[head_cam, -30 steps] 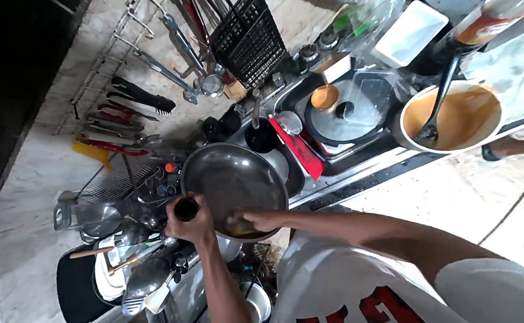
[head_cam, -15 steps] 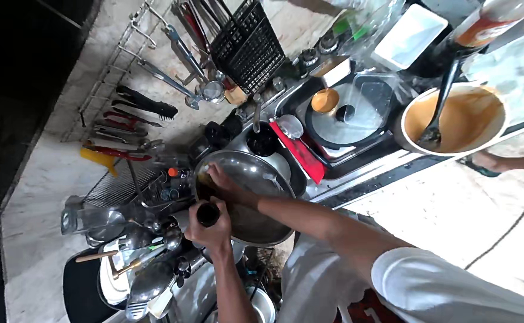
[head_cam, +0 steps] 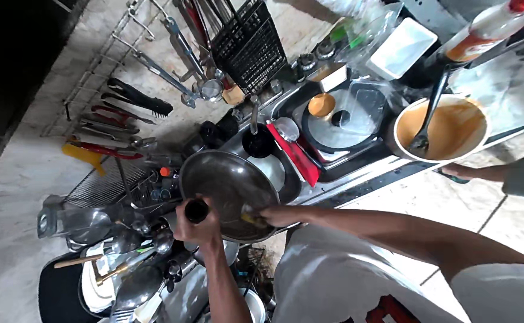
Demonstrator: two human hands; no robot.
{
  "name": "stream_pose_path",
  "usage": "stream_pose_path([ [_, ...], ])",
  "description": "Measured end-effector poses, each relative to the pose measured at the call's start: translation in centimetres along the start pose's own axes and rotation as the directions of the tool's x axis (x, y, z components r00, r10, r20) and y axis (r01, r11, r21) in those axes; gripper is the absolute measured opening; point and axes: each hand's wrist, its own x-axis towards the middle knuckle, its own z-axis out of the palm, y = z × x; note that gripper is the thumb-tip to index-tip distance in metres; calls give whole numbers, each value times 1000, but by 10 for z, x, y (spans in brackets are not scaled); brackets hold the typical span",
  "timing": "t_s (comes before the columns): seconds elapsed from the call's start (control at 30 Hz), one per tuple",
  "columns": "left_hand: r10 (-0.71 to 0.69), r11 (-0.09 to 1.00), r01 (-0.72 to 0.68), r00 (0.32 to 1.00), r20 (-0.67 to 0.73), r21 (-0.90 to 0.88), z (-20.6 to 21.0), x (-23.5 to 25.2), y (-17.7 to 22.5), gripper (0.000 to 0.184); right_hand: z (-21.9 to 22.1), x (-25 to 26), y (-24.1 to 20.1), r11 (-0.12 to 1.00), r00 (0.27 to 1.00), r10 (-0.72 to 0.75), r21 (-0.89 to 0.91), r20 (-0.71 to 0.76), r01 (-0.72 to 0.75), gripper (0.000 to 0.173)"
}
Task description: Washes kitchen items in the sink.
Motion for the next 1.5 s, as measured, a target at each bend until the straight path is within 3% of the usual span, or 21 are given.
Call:
stream_pose_path([
  [0.07,21,999,-20,999,29,-35,7,-6,6,26,12,7,-35,988,991,-131,89,11,130,44],
  [0.17,12,998,-6,996,87,-69,9,-11,17,27,11,38,-77,910,882,-359,96,-306,404,34],
  [0.2,6,997,1,996,93,-80,8,-12,19,27,3,51,-86,905,842,-368,55,-394,422,36],
  [0.27,6,995,1,998,64,-102,7,-13,20,28,-20,80,-86,962,860,-260,-39,-440,271,47],
  [0.3,7,995,-4,999,35,-101,6,-13,20,26,-31,97,-71,980,855,-201,-105,-479,172,44],
  [0.4,-6,999,5,1000,-18,-45,-1,-6,18,24,-46,122,2,963,806,-96,-258,-584,-72,40],
  [0.5,-22,1000,21,999,-23,-19,-4,1,8,23,-36,80,44,956,894,64,-230,-443,-183,44],
  [0.57,-45,999,45,999,-8,-10,-3,1,3,24,-17,44,27,984,966,108,-112,-236,-137,46],
  [0.63,-50,998,51,998,25,-27,-1,-2,2,27,3,26,-9,1000,991,-2,-2,-135,2,38],
  [0.7,-41,997,45,997,59,-67,1,-9,6,29,15,39,-39,978,953,-189,40,-235,204,42],
  [0.77,-11,994,19,997,74,-111,2,-14,11,30,2,67,-64,962,890,-241,22,-386,270,48],
  [0.83,14,991,-6,998,57,-137,-1,-15,12,31,-23,92,-61,991,877,-133,-64,-462,117,50],
  [0.93,1,995,0,1000,5,-104,-10,-6,9,29,-42,107,1,983,850,62,-116,-523,-143,44],
  [1.0,-10,998,9,1000,-16,-66,-13,0,6,27,-34,86,31,965,866,157,-112,-474,-236,48],
  [1.07,-24,999,24,999,-21,-30,-10,2,3,26,-14,53,29,970,938,168,-117,-303,-212,52],
  [1.13,-33,999,33,999,-4,-29,-7,-1,1,25,6,27,-9,994,988,93,-51,-122,-100,49],
  [1.2,-20,998,22,999,32,-66,-2,-7,3,25,17,27,-51,995,991,-86,43,-103,91,47],
  [1.3,-13,992,27,994,109,-125,-2,-17,9,29,3,58,-106,939,898,-247,139,-364,314,53],
  [1.4,-1,982,24,992,124,-188,-5,-21,14,29,-19,125,-93,914,671,-283,19,-685,405,54],
  [1.43,13,978,11,994,112,-208,-7,-20,16,26,-29,144,-80,946,635,-242,-33,-734,322,49],
  [1.5,31,972,-10,996,83,-234,-9,-19,21,24,-50,161,-45,986,634,-151,-165,-759,37,54],
])
